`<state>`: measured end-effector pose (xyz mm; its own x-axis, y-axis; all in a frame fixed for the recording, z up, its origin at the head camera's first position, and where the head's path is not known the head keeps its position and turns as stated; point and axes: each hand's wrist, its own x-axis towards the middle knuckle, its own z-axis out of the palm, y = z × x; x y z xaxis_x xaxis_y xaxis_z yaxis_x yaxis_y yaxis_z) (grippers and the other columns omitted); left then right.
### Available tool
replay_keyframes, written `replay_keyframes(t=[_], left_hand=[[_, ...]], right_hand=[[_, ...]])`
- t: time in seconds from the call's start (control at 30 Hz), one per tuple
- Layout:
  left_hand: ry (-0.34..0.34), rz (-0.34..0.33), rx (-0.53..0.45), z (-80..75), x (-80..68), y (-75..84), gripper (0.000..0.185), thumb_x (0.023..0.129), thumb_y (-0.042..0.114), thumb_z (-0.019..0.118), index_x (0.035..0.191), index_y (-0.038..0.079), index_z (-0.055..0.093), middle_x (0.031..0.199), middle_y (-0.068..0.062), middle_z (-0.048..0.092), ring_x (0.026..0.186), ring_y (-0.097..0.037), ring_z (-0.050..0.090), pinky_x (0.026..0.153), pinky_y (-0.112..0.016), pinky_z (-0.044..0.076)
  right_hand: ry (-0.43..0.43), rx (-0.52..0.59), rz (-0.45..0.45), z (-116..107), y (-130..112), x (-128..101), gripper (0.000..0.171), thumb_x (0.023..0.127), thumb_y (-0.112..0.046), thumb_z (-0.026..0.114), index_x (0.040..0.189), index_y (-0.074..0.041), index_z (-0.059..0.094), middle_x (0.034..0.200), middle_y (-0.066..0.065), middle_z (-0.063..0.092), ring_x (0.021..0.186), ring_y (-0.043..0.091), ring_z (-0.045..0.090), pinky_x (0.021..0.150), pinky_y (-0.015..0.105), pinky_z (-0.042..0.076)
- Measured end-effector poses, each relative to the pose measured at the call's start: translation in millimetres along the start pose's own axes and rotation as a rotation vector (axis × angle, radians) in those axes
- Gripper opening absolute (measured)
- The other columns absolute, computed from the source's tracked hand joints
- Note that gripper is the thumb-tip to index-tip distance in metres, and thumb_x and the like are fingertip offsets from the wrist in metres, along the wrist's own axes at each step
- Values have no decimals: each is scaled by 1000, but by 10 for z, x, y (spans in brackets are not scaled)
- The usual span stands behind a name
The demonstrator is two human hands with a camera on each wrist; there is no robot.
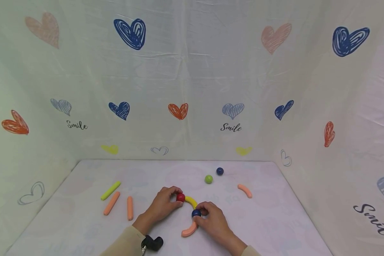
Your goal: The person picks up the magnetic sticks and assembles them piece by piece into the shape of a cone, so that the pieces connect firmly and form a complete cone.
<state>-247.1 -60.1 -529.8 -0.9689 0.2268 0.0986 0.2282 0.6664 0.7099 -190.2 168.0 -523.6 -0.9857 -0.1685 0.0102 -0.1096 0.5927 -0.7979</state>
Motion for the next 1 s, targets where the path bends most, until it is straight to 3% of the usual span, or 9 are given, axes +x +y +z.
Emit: replay_keyframes(t=[0.3,0.5,0.7,0.83,1.0], left_hand=[[10,18,-8,-4,11,7,33,89,23,85,120,21,72,119,3,71,115,-22,57,99,-49,49],[-3,46,1,-24,8,11,44,88,23,86,129,16,71,125,-2,72,117,-26,60,104,-56,48],[-21,21,-39,-52,-54,6,52,90,25,85,136,13,65,128,-5,68,120,-26,62,108,-55,49],[-30,4,-60,-75,-127,14,45,92,27,83,130,12,64,121,-3,66,114,-22,62,102,-50,53],[-99,22,-95,-92,-293,51,35,91,33,83,116,15,67,110,4,64,106,-17,56,94,-42,51]], right_hand=[[-8,3,15,4,7,0,33,87,-24,86,113,-11,71,104,-1,65,96,14,60,80,23,51],[-5,9,8,9,23,-5,34,87,-27,87,113,-11,71,102,-2,64,93,14,58,77,23,49],[1,15,13,20,-3,-9,36,85,-30,89,110,-12,71,98,-2,63,89,13,55,76,22,48],[8,0,11,27,-28,-16,37,83,-33,90,107,-12,71,97,-3,62,87,13,55,74,21,47],[16,-20,1,36,-63,-41,37,83,-34,91,105,-12,71,95,-4,62,85,10,55,73,21,47]])
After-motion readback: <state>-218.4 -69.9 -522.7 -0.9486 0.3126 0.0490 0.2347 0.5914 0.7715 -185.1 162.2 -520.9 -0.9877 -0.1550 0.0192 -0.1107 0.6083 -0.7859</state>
